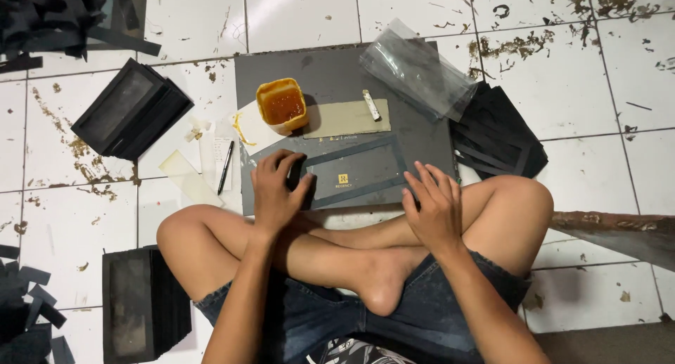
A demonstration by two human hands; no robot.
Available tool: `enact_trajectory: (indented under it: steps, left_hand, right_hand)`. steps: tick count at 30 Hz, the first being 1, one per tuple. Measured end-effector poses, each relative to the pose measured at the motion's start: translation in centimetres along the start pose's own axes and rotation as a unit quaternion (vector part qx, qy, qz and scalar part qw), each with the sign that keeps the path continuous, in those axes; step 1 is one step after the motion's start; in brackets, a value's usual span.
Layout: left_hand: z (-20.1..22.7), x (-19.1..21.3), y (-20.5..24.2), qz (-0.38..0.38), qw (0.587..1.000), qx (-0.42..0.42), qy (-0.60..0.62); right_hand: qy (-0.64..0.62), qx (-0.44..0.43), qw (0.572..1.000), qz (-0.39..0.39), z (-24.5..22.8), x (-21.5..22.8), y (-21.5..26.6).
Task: The person sits cross-legged on the floor and assembles rectangular frames by applying a brown adhesive to the edges of a black frame using a small white stick. They then place a clear plastic sheet over the adhesive and press it down to secure it. The person repeats this process with multiple frames, stacking the completed ones to the side.
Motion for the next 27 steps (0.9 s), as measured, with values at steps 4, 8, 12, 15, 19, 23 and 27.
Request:
enact_trajectory:
  steps: [4,8,12,15,19,23,27]
  left_hand:
    - [-0.4,-0.8,0.4,-0.038,0.999,-0.018,0.002]
    - [-0.7,-0.7,0.0,-0.031,0.999,-0.002,0.005]
    - [-1.5,-1.3,-0.2,-0.029,0.999,0.020,0.011]
    - [-3.5,-2.6,-0.2,-0.038,0.999,0.038,0.005]
    - [-3.8,-2.8,-0.8,-0.047,0.996,0.066,0.027]
    - [-5.3,-3.8,-0.8,-0.039,0.992,0.115,0.045]
    - [-4.6,-3.0,-0.5,-0.013,0.995,0.093,0.045]
  right_hand:
    - [-0.016,-0.014,1.000,0.018,0.8,-0.5,0.2]
    - [-0.049,-0.042,0.997,0.035,1.4,-0.7,-0.6]
    - [-0.038,-0.072,0.997,0.003,1.1,-0.9,-1.4]
    - [-0.038,-0.093,0.994,-0.030,1.2,-1.7,-1.6]
    - [-0.022,-0.117,0.992,-0.030,1.6,-2.4,-1.6]
    - [-0.029,-0.128,0.991,-0.030,2.0,-2.6,-1.5]
    - [-0.038,-0.131,0.990,-0.029,1.6,-2.2,-1.6]
Point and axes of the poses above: each hand's wrist, its own y-axis away from the middle knuckle, its own x-axis out of the back of the hand, z = x × y, the point moved 8 cm from there along -y, towards the middle knuckle, and after that the axes turned 4 degrees about -z, right-handed, at the moved point
